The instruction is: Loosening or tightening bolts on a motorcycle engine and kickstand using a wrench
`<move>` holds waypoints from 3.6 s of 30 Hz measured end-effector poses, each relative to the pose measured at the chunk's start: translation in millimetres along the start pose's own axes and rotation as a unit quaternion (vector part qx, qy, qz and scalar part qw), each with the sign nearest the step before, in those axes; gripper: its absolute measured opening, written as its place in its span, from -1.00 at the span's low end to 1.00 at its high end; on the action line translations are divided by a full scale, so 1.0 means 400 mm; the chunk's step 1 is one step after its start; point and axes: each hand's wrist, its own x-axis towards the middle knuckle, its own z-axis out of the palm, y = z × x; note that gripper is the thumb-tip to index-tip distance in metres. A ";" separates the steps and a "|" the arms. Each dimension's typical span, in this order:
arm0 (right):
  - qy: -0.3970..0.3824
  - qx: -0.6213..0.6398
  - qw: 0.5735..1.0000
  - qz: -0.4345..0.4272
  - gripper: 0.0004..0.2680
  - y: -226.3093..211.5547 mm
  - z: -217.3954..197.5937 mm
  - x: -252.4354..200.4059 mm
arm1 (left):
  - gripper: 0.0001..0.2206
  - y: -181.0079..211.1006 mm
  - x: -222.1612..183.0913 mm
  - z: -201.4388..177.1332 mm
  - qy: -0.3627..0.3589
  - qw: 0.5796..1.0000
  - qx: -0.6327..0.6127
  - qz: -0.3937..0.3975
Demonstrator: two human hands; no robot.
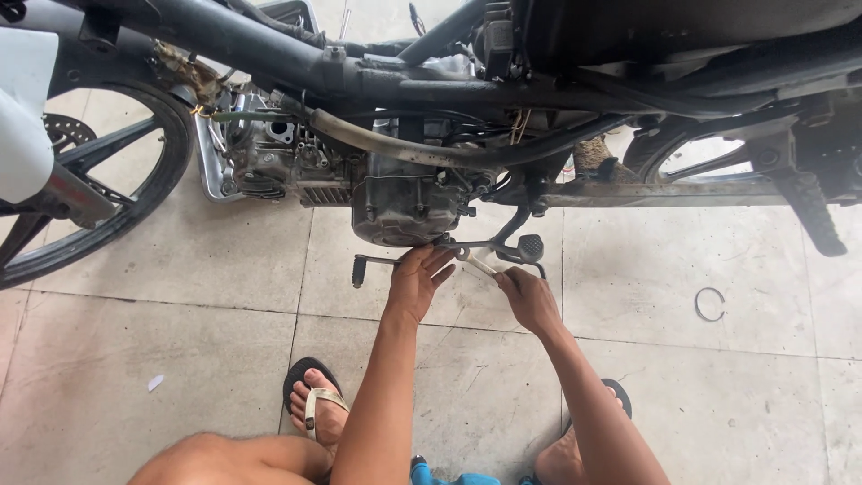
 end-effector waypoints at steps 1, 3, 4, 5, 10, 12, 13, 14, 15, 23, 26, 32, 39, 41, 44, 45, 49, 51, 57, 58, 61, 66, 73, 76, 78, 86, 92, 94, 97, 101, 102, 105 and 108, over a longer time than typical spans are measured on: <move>0.001 0.025 0.999 0.021 -0.70 0.025 0.014 0.009 | -0.93 0.002 0.000 0.001 -0.006 1.000 -0.014 -0.004; 0.003 0.050 0.998 0.040 -0.67 0.040 0.025 0.015 | -0.93 0.007 0.002 0.004 -0.012 1.000 -0.028 -0.008; 0.009 0.047 0.998 0.038 -0.69 0.031 0.022 0.013 | -0.92 0.010 0.003 0.004 -0.020 1.000 -0.016 -0.006; 0.014 0.044 0.998 0.038 -0.70 0.024 0.022 0.005 | -0.91 0.010 0.001 0.001 -0.027 1.000 -0.004 -0.006; 0.012 0.066 0.998 0.017 -0.71 0.012 -0.009 0.022 | -0.94 -0.006 0.012 -0.004 0.023 0.999 0.012 0.019; 0.010 0.065 0.998 0.018 -0.73 -0.016 -0.045 0.012 | -0.94 -0.009 0.014 0.001 0.032 0.999 0.007 0.025; -0.007 0.057 0.998 0.015 -0.74 -0.040 -0.061 0.003 | -0.94 -0.003 0.008 0.008 0.034 0.999 0.003 0.022; -0.023 0.050 0.998 0.011 -0.75 -0.064 -0.077 -0.006 | -0.93 0.004 0.003 0.014 0.035 0.999 -0.001 0.019; -0.025 0.050 0.998 0.010 -0.75 -0.077 -0.084 -0.010 | -0.93 0.003 0.003 0.013 0.036 0.999 -0.002 0.020; -0.004 0.019 1.000 -0.003 -0.73 -0.105 -0.079 -0.010 | -0.93 -0.019 0.038 -0.018 0.010 0.999 -0.031 0.003; -0.002 0.002 1.000 0.003 -0.69 -0.054 -0.032 0.004 | -0.92 -0.041 0.062 -0.045 0.001 1.000 -0.014 0.003; -0.029 -0.099 0.995 -0.016 -0.68 0.065 0.015 0.034 | -0.83 -0.041 0.054 -0.041 0.013 0.998 0.044 0.030; 0.013 -0.119 0.992 0.043 -0.77 -0.085 -0.067 -0.019 | -0.79 -0.044 0.040 -0.033 -0.015 0.998 0.046 0.050; 0.025 -0.073 0.989 0.124 -0.74 -0.113 -0.102 -0.021 | -0.81 -0.048 0.038 -0.026 -0.029 0.998 0.029 0.048; 0.080 0.137 0.986 0.059 -0.79 -0.073 -0.124 -0.032 | -0.83 -0.048 0.035 -0.027 -0.072 0.997 -0.011 0.011; 0.079 0.136 0.986 0.058 -0.79 -0.030 -0.113 -0.015 | -0.83 -0.048 0.036 -0.029 -0.072 0.997 -0.012 0.011; 0.066 0.501 0.859 0.088 -0.78 0.098 -0.077 0.037 | -0.82 -0.047 0.041 -0.032 -0.080 0.996 -0.041 0.003; 0.053 0.526 0.843 0.102 -0.76 0.136 -0.049 0.054 | -0.82 -0.050 0.045 -0.040 -0.082 0.996 -0.047 -0.002; 0.100 0.426 0.893 0.110 -0.82 0.051 0.041 0.029 | -0.75 -0.050 0.047 -0.045 -0.066 0.997 0.039 0.029; 0.136 0.259 0.953 0.086 -0.82 0.026 0.070 0.014 | -0.79 -0.053 0.049 -0.045 -0.061 0.997 0.021 0.039; 0.208 0.081 0.975 0.003 -0.83 -0.027 0.138 -0.045 | -0.86 -0.059 0.061 -0.056 -0.065 0.997 -0.007 0.050; 0.214 -0.055 0.975 0.010 -0.76 0.125 0.181 -0.108 | -0.84 -0.048 0.058 -0.047 -0.086 0.995 -0.009 0.058; -0.110 -0.188 0.961 0.170 -0.76 0.241 0.357 -0.229 | -0.78 -0.024 0.023 -0.023 -0.065 0.997 -0.015 0.047; -0.033 -0.105 0.987 0.115 -0.94 0.227 0.372 -0.219 | -0.76 -0.023 0.009 -0.018 -0.047 0.998 -0.009 0.037; 0.007 -0.072 0.993 0.099 -0.91 0.220 0.370 -0.209 | -0.75 -0.011 0.003 -0.015 -0.035 0.999 0.001 0.037; -0.063 -0.104 0.972 0.199 -0.88 0.227 0.337 -0.316 | -0.77 -0.010 0.008 -0.020 0.007 0.999 0.002 0.035; -0.057 -0.120 0.985 0.114 -0.94 0.303 0.381 -0.239 | -0.83 -0.014 0.015 -0.027 -0.003 0.999 0.006 0.039; -0.044 -0.052 0.993 0.096 -0.92 0.266 0.331 -0.180 | -0.89 -0.007 0.018 -0.007 0.036 0.999 0.027 0.031; -0.022 0.035 0.998 0.053 -0.77 0.235 0.239 -0.064 | -0.89 -0.004 0.015 0.007 0.078 0.996 0.047 0.019; 0.008 0.076 0.996 -0.043 -0.75 -0.018 0.002 -0.009 | -0.86 -0.013 0.025 0.000 0.082 0.996 0.032 0.021; 0.010 0.076 0.996 -0.043 -0.75 -0.021 -0.010 0.002 | -0.86 -0.009 0.019 0.002 0.081 0.996 0.032 0.021; -0.001 0.105 0.991 -0.082 -0.76 -0.034 -0.039 0.035 | -0.89 0.001 0.010 0.011 0.054 0.998 0.002 0.016; -0.005 0.125 0.988 -0.091 -0.77 -0.037 -0.040 0.058 | -0.90 0.006 0.005 0.015 0.040 0.999 -0.025 0.012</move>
